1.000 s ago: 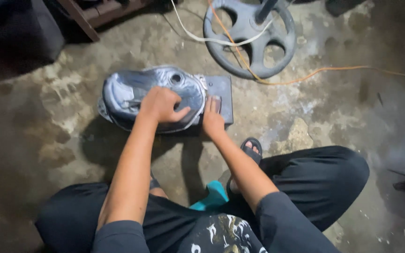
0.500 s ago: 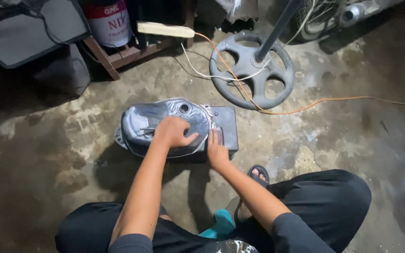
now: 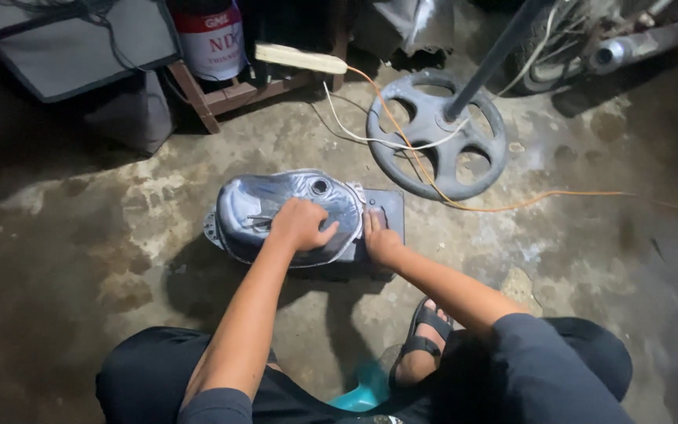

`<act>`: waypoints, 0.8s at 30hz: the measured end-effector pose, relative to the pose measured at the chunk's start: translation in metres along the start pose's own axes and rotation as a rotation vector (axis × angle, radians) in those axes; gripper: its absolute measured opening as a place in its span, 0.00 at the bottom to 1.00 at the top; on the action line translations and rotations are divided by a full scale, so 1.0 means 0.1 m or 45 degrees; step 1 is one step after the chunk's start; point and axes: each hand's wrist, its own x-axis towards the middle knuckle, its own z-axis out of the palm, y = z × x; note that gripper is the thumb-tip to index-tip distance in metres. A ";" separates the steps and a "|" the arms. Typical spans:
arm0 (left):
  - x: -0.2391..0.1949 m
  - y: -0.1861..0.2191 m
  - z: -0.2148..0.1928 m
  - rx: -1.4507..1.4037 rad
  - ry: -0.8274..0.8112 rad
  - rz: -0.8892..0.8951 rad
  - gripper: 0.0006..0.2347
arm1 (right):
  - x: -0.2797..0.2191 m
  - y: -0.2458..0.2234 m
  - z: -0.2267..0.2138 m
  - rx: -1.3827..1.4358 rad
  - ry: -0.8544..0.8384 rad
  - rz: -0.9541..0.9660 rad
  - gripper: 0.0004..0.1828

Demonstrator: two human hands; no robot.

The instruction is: The person sits on the floor and sands a silver metal part, likely a motorcycle gas tank, using a sanding block. The person holds the part with one hand and rubs the sanding block over the surface with the other hand.

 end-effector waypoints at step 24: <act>-0.21 0.15 -0.59 0.346 -0.675 0.184 0.33 | -0.94 0.29 -0.89 -0.387 0.179 -0.544 0.60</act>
